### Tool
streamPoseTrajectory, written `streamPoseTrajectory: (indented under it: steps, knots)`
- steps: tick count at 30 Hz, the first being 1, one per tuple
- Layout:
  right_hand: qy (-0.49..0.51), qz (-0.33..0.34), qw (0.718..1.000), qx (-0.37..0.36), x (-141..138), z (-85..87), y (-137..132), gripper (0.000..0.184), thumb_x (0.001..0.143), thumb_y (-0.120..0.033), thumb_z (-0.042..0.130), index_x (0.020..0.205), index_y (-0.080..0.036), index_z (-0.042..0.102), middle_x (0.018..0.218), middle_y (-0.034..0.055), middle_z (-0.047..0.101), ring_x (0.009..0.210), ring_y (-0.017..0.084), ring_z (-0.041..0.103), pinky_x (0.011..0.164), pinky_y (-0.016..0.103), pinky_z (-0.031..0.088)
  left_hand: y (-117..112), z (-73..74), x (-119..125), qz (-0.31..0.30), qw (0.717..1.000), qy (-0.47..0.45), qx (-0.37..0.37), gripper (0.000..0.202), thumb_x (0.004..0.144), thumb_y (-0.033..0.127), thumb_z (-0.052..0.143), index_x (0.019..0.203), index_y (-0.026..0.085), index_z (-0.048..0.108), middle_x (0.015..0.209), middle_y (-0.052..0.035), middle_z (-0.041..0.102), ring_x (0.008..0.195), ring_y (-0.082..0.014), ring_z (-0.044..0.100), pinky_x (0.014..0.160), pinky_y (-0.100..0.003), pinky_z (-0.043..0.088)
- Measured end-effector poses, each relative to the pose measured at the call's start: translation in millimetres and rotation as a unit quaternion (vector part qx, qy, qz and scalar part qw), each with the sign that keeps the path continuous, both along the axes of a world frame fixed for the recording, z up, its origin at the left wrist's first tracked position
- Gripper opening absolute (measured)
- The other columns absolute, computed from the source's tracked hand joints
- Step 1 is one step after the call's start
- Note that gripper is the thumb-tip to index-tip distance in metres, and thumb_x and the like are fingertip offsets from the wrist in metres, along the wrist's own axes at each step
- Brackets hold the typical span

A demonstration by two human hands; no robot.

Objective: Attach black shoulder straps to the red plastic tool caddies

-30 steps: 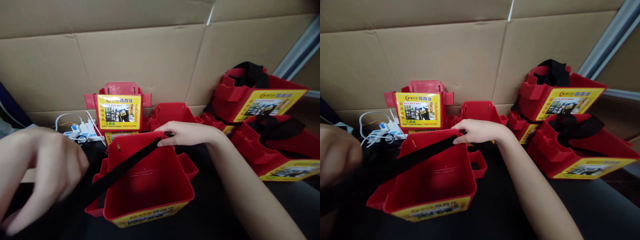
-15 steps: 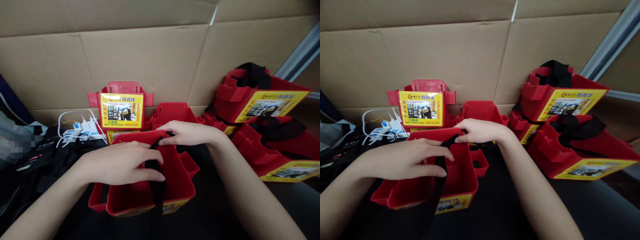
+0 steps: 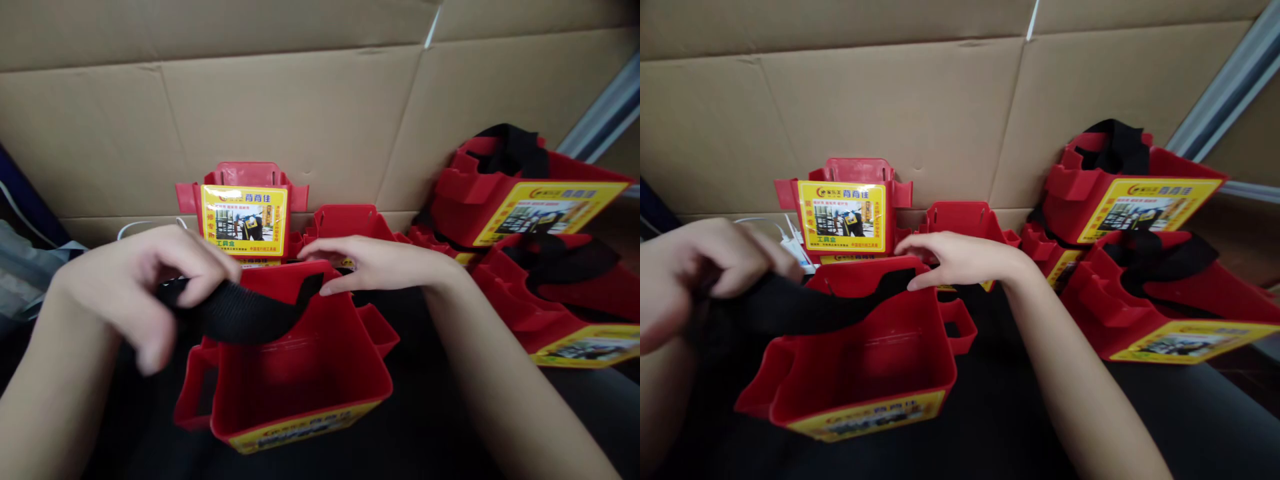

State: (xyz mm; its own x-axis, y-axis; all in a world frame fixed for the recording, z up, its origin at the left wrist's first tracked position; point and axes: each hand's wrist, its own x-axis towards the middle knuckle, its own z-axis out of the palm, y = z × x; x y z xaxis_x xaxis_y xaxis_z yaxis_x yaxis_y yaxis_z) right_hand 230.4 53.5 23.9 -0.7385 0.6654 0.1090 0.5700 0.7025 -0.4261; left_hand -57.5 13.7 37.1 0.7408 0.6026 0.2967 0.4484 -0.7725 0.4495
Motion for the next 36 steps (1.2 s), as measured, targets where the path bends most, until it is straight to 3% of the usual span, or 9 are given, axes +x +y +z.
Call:
streamPoseTrajectory:
  steps: [3, 6, 11, 18, 21, 24, 28, 32, 36]
  knots:
    - [0.143, 0.038, 0.985, 0.090, -14, 3.1, -20, 0.046, 0.076, -0.029, 0.063, 0.121, -0.022, 0.052, 0.124, 0.0023, 0.054, 0.112, 0.017, 0.050, 0.093, 0.028, 0.041, 0, 2.2, 22, -0.034, 0.998, -0.008, -0.054, 0.049, 0.078, 0.047, 0.058, 0.050, 0.016, 0.032, 0.050, 0.0056, 0.035, 0.050, -0.0065, 0.032, 0.048, -0.020, 0.032]
    - [0.197, 0.062, 0.976, 0.073, -30, 2.0, -38, 0.045, 0.080, -0.018, 0.057, 0.124, -0.020, 0.047, 0.111, 0.0013, 0.061, 0.105, 0.013, 0.055, 0.091, 0.026, 0.043, -4, 2.7, 37, 0.025, 0.997, -0.075, -0.008, 0.042, 0.080, 0.021, 0.056, 0.051, 0.016, 0.027, 0.051, 0.0062, 0.029, 0.050, -0.0064, 0.027, 0.047, -0.020, 0.027]
    - [0.265, 0.073, 0.958, -0.079, -35, 0.2, -46, 0.037, 0.093, -0.027, 0.037, 0.129, -0.019, 0.038, 0.087, 0.0006, 0.067, 0.081, 0.011, 0.063, 0.077, 0.026, 0.051, -8, -1.1, 43, 0.069, 0.989, -0.118, 0.051, 0.034, 0.073, 0.013, 0.057, 0.058, 0.018, 0.028, 0.064, 0.0043, 0.041, 0.060, -0.0073, 0.036, 0.054, -0.020, 0.032]
    - [0.243, 0.074, 0.960, -0.119, -29, 3.1, -44, 0.048, 0.081, -0.022, 0.059, 0.125, -0.024, 0.038, 0.083, -0.0036, 0.064, 0.079, 0.009, 0.063, 0.071, 0.021, 0.050, 2, 1.1, 37, 0.041, 0.992, -0.122, 0.011, 0.032, 0.071, 0.008, 0.059, 0.059, 0.017, 0.030, 0.069, 0.0040, 0.045, 0.063, -0.0061, 0.040, 0.056, -0.017, 0.035]
    - [0.140, 0.036, 0.988, -0.058, -26, 1.8, -36, 0.046, 0.077, -0.028, 0.063, 0.119, -0.023, 0.046, 0.093, 0.0001, 0.065, 0.086, 0.014, 0.062, 0.075, 0.026, 0.049, 9, -0.1, 27, -0.029, 0.973, -0.219, -0.073, 0.035, 0.071, 0.011, 0.063, 0.058, 0.017, 0.031, 0.075, 0.0023, 0.052, 0.060, -0.0048, 0.046, 0.056, -0.017, 0.041]
    - [0.018, -0.010, 0.999, 0.044, -23, 0.8, -29, 0.027, 0.078, -0.028, 0.061, 0.104, -0.023, 0.061, 0.103, 0.0010, 0.065, 0.091, 0.017, 0.061, 0.080, 0.029, 0.045, 18, -6.7, 15, -0.202, 0.923, -0.273, -0.178, 0.038, 0.068, 0.011, 0.066, 0.057, 0.017, 0.030, 0.069, 0.0027, 0.053, 0.051, -0.0049, 0.048, 0.050, -0.018, 0.043]
    - [-0.018, 0.034, 0.999, 0.034, -23, 4.0, -31, 0.018, 0.083, -0.022, 0.053, 0.095, -0.023, 0.066, 0.092, -0.0029, 0.068, 0.082, 0.013, 0.063, 0.077, 0.025, 0.045, 19, -10.8, 10, -0.366, 0.850, -0.306, -0.222, 0.043, 0.064, 0.011, 0.069, 0.054, 0.018, 0.028, 0.059, 0.0035, 0.049, 0.048, -0.0078, 0.050, 0.045, -0.019, 0.044]
    - [0.041, 0.046, 0.998, 0.014, -30, 7.7, -46, 0.028, 0.077, -0.031, 0.063, 0.105, -0.024, 0.062, 0.099, -0.0034, 0.067, 0.088, 0.012, 0.062, 0.078, 0.022, 0.045, 3, -0.8, 22, -0.145, 0.958, -0.191, -0.155, 0.029, 0.070, 0.009, 0.065, 0.057, 0.017, 0.040, 0.070, 0.0007, 0.054, 0.060, -0.0085, 0.052, 0.055, -0.020, 0.047]
    - [0.108, 0.062, 0.992, -0.001, -36, 7.6, -57, 0.036, 0.073, -0.035, 0.067, 0.106, -0.023, 0.059, 0.095, -0.0032, 0.066, 0.084, 0.012, 0.061, 0.072, 0.021, 0.045, -6, 5.9, 33, -0.003, 0.985, -0.134, -0.112, 0.022, 0.073, 0.017, 0.064, 0.064, 0.017, 0.043, 0.072, 0.0002, 0.052, 0.064, -0.0087, 0.052, 0.057, -0.018, 0.048]
